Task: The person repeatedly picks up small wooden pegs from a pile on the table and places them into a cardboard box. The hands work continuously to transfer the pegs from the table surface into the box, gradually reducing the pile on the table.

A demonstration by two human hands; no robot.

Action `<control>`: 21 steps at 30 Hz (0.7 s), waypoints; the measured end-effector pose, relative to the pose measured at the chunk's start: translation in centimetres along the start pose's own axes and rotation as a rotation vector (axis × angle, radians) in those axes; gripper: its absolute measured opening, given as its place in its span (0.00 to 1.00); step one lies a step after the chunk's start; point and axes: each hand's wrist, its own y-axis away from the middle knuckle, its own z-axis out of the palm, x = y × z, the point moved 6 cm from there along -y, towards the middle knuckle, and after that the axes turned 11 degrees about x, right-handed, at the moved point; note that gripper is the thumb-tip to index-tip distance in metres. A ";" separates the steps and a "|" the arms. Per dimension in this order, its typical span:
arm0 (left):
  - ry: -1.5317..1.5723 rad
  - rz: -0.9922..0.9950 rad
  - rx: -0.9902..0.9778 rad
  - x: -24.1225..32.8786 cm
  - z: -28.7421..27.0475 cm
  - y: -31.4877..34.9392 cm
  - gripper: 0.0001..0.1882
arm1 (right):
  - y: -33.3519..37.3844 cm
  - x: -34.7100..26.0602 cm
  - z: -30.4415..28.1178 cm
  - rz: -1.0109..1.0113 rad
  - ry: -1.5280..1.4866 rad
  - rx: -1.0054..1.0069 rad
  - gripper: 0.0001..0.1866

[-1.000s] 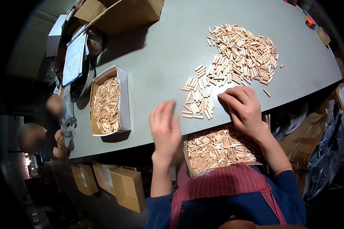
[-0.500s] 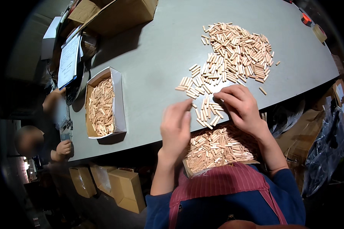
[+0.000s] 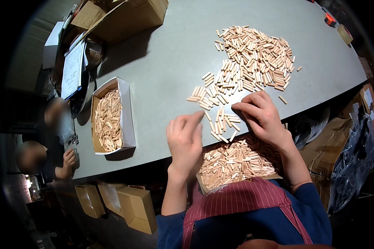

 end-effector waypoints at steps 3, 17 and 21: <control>0.021 0.032 -0.028 0.5 0.5 -0.1 0.20 | 0.0 -0.1 0.0 -0.006 -0.009 -0.015 0.16; 0.049 0.139 -0.117 1.7 0.8 0.1 0.21 | 0.0 -0.3 0.0 -0.035 -0.041 -0.050 0.14; 0.054 0.124 -0.118 1.7 0.8 0.2 0.21 | -0.1 -0.2 -0.1 -0.020 -0.071 -0.040 0.13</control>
